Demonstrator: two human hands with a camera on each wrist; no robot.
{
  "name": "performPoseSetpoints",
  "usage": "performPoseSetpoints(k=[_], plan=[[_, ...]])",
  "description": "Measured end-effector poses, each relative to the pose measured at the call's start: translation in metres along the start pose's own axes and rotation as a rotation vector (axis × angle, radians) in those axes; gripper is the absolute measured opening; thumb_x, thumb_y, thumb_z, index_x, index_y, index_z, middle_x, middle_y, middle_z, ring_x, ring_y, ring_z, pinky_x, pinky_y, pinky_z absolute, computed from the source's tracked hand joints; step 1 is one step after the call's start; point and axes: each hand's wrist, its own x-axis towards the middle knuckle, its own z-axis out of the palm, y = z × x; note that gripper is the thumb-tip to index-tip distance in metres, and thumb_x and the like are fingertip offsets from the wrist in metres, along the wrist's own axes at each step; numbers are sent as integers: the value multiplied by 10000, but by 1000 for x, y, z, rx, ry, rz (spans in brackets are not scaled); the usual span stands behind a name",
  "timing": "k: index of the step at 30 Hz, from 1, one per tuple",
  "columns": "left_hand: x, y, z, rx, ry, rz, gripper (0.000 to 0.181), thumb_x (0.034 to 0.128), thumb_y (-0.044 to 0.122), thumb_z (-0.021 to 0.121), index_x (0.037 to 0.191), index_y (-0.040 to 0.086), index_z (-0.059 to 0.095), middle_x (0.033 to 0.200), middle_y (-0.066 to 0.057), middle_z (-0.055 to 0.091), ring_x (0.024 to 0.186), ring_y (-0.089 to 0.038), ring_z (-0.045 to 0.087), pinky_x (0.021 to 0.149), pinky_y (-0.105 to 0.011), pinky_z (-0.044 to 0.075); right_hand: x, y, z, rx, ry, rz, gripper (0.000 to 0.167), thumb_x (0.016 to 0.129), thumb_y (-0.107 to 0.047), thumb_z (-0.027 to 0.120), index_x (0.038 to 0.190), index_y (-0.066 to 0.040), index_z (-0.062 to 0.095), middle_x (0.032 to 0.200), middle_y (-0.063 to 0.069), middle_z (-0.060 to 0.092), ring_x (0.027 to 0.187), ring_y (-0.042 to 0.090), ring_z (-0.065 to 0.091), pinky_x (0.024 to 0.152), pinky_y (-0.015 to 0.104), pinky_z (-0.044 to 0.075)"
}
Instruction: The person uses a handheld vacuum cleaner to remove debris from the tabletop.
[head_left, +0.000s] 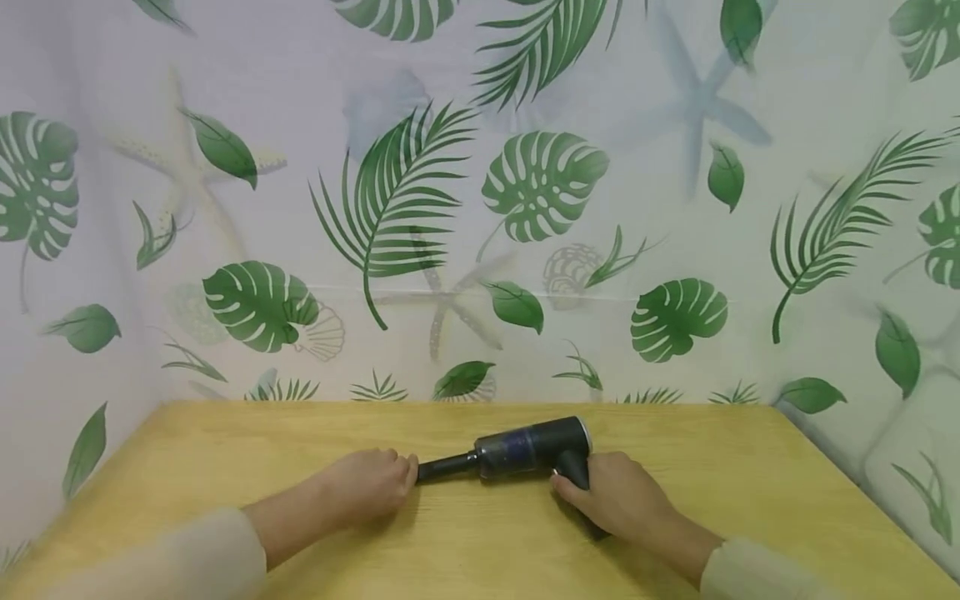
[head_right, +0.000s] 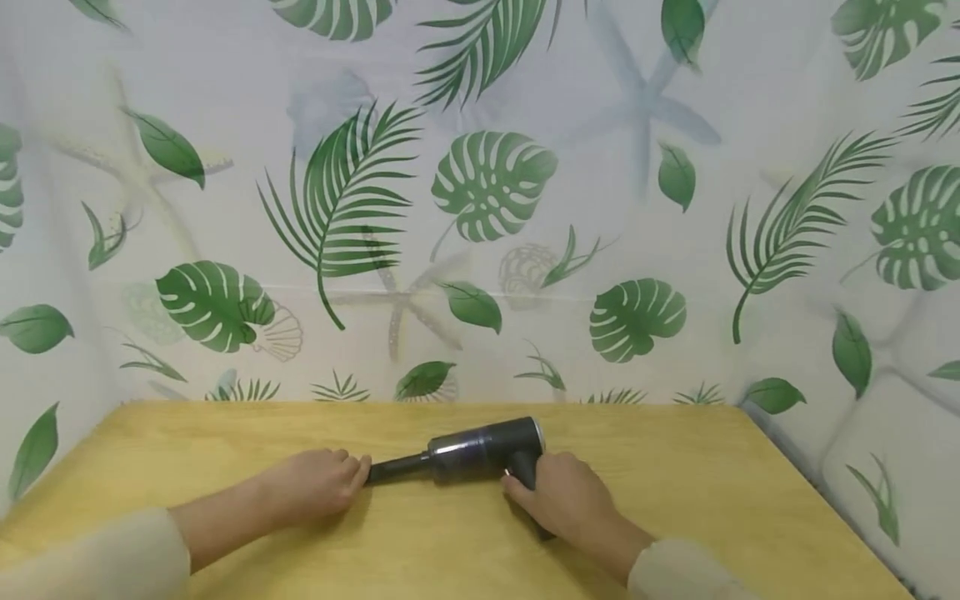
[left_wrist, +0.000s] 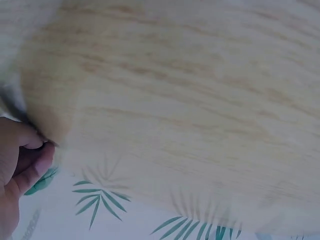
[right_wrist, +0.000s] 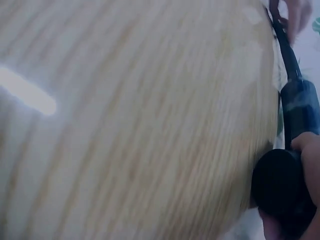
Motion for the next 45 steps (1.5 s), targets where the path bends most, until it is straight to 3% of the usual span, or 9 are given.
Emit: performPoseSetpoints(k=[4, 8, 16, 24, 29, 35, 37, 42, 45], plan=[[-3, -17, -2, -90, -33, -43, 257, 982, 137, 625, 1217, 40, 667, 1035, -54, 719, 858, -148, 688, 725, -215, 570, 4, -12, -3, -165, -8, -45, 576, 952, -524, 597, 550, -118, 518, 520, 13, 490, 437, 134, 442, 431, 268, 365], [1, -30, -2, -138, -26, -43, 268, 965, 113, 651, 1222, 38, 667, 1061, -51, 717, 873, -161, 683, 740, -234, 568, 8, -14, -5, -253, 12, -47, 573, 962, -527, 579, 575, -110, 520, 547, 34, 501, 447, 154, 481, 430, 292, 409], [1, -24, 10, -185, 75, -23, 137, 940, 85, 668, 1069, 48, 697, 929, -20, 700, 779, -138, 653, 676, -226, 548, -1, -7, 1, -257, -40, -15, 577, 980, -544, 535, 603, -108, 525, 559, 40, 504, 464, 168, 491, 448, 308, 411], [-2, -37, 16, -237, 54, -113, 56, 948, 109, 667, 984, 69, 682, 852, -28, 664, 755, -157, 641, 668, -258, 550, 6, -14, -8, -328, -59, 8, 518, 987, -521, 505, 681, -108, 570, 589, 36, 533, 484, 180, 506, 431, 339, 423], [1, -43, 19, -321, 38, -130, 87, 926, 56, 684, 1013, 52, 686, 880, -47, 670, 787, -168, 649, 693, -261, 557, 15, -19, -9, -347, -75, 44, 534, 965, -514, 507, 594, -132, 530, 549, 13, 502, 468, 163, 459, 421, 322, 371], [-3, -45, 31, -548, 82, -267, 66, 931, 108, 687, 930, 48, 659, 852, -66, 658, 786, -208, 653, 695, -308, 560, 20, -20, -9, -325, -104, 46, 532, 968, -556, 507, 706, -102, 603, 651, 49, 585, 521, 176, 534, 458, 348, 442], [-6, -45, 34, -599, 109, -291, 83, 934, 124, 684, 903, 55, 650, 838, -62, 655, 780, -211, 659, 690, -312, 561, 19, -17, -8, -290, -114, 51, 572, 955, -600, 512, 674, -111, 608, 636, 42, 582, 511, 166, 528, 449, 321, 423], [-15, -50, 32, -611, 122, -342, 73, 949, 110, 665, 950, 38, 667, 862, -70, 665, 792, -220, 676, 679, -317, 570, 14, -6, -15, -209, -101, 48, 653, 923, -692, 501, 578, -142, 570, 550, 20, 533, 452, 150, 488, 422, 265, 346], [-27, -56, 26, -604, 108, -392, 112, 940, 108, 678, 1016, 25, 677, 905, -79, 673, 818, -229, 680, 683, -329, 572, 10, 2, -26, -172, -88, 43, 656, 947, -680, 467, 584, -142, 562, 537, 7, 522, 450, 147, 487, 432, 264, 349]])
